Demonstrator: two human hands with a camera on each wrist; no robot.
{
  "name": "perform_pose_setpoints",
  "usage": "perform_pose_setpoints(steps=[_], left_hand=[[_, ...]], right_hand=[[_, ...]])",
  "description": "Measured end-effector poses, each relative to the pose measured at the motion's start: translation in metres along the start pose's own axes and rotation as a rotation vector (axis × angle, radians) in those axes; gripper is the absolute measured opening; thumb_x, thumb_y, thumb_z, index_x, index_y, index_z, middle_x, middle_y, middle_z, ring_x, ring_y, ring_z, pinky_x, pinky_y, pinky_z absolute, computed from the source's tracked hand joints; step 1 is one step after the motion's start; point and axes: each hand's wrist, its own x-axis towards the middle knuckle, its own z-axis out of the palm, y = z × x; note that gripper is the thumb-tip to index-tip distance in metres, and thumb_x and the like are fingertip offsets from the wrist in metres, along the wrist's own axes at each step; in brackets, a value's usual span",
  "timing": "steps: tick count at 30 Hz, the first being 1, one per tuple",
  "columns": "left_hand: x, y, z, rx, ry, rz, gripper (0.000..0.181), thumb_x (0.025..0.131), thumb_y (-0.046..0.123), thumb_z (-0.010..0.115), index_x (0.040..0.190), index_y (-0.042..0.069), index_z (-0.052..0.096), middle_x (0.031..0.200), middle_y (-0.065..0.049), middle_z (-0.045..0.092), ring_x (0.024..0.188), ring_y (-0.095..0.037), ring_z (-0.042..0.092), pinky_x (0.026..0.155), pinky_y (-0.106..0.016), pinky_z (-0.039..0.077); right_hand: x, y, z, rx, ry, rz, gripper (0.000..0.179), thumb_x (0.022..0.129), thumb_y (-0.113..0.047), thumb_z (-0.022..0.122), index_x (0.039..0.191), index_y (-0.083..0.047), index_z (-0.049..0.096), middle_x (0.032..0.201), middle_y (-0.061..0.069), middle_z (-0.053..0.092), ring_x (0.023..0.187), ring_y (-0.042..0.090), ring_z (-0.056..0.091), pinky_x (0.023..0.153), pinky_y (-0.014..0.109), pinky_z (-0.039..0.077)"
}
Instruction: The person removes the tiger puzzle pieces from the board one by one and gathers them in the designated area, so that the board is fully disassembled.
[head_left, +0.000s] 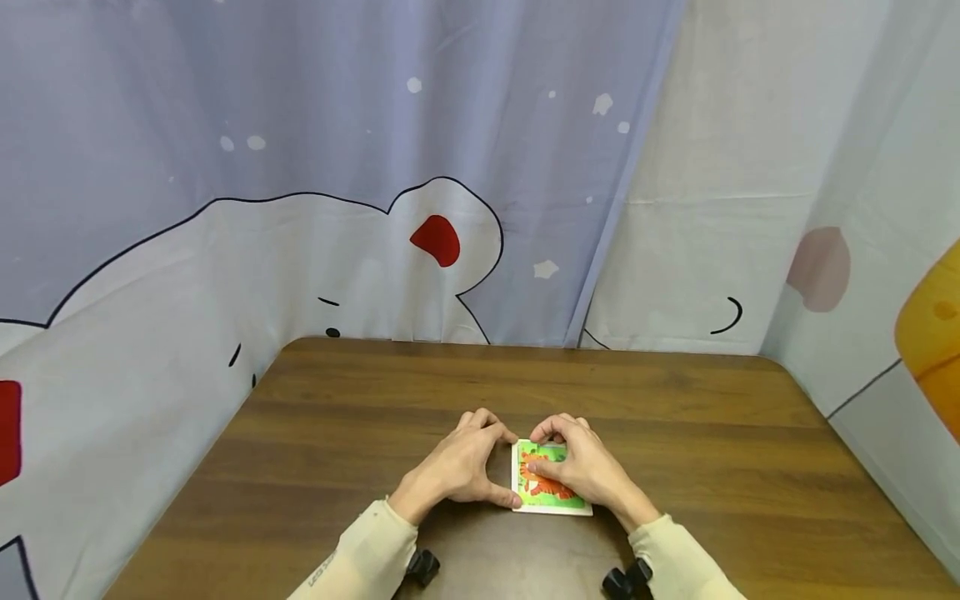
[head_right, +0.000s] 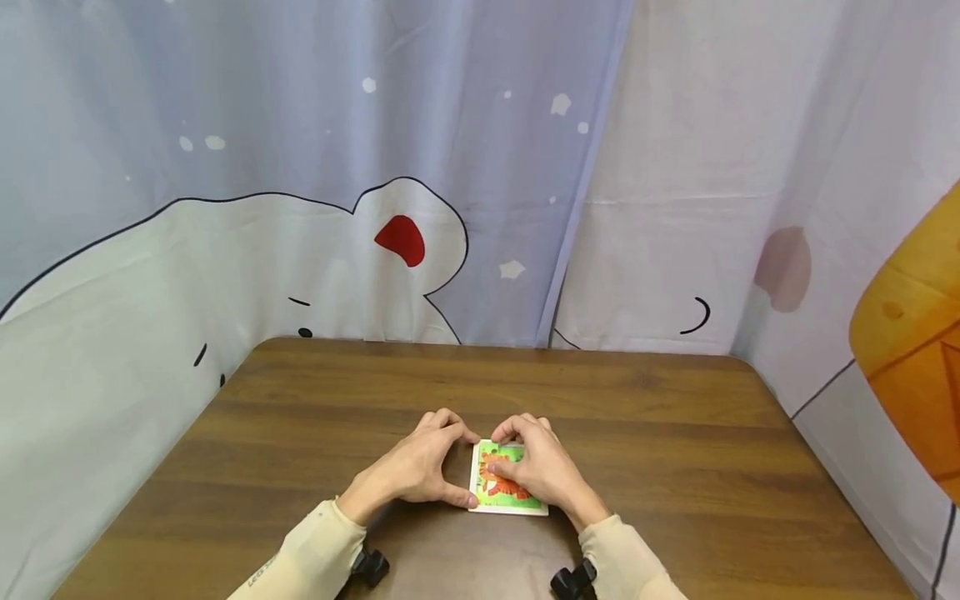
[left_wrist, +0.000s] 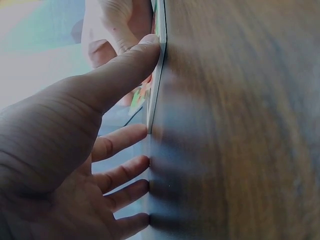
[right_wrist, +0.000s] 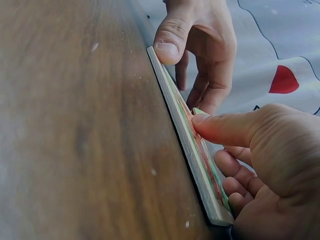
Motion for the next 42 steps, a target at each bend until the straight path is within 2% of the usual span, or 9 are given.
perform_pose_setpoints(steps=[12, 18, 26, 42], left_hand=[[0.0004, -0.0001, -0.0009, -0.004, 0.007, 0.005, 0.085, 0.072, 0.055, 0.105, 0.139, 0.015, 0.073, 0.139, -0.006, 0.061, 0.125, -0.026, 0.054, 0.106, -0.044, 0.055], [0.0011, 0.0011, -0.0021, -0.008, -0.003, 0.004, 0.085, 0.072, 0.056, 0.104, 0.139, 0.015, 0.073, 0.14, -0.006, 0.06, 0.126, -0.026, 0.054, 0.105, -0.044, 0.055], [0.0, 0.0012, -0.0026, -0.014, -0.008, -0.006, 0.086, 0.072, 0.057, 0.104, 0.14, 0.015, 0.072, 0.141, -0.006, 0.06, 0.126, -0.025, 0.053, 0.106, -0.045, 0.054], [0.0, 0.0017, -0.0018, -0.017, -0.004, -0.008, 0.087, 0.072, 0.056, 0.105, 0.14, 0.014, 0.072, 0.14, -0.007, 0.06, 0.127, -0.026, 0.053, 0.106, -0.046, 0.054]], right_hand=[[0.0013, -0.0008, -0.001, 0.025, -0.03, 0.009, 0.029, 0.092, -0.013, 0.092, 0.113, -0.023, 0.075, 0.105, -0.007, 0.069, 0.108, 0.018, 0.055, 0.097, 0.041, 0.046], [0.0024, 0.0014, -0.0025, 0.063, -0.04, -0.024, 0.028, 0.092, -0.01, 0.092, 0.113, -0.017, 0.075, 0.102, -0.003, 0.072, 0.1, 0.017, 0.063, 0.095, 0.037, 0.05], [0.0016, 0.0021, -0.0017, 0.103, -0.055, -0.04, 0.026, 0.093, -0.01, 0.09, 0.113, -0.015, 0.075, 0.1, -0.003, 0.074, 0.094, 0.016, 0.066, 0.087, 0.03, 0.053], [0.0038, 0.0043, -0.0012, 0.088, -0.04, -0.061, 0.025, 0.092, -0.01, 0.091, 0.114, -0.014, 0.081, 0.098, -0.006, 0.075, 0.095, 0.015, 0.068, 0.087, 0.03, 0.055]])
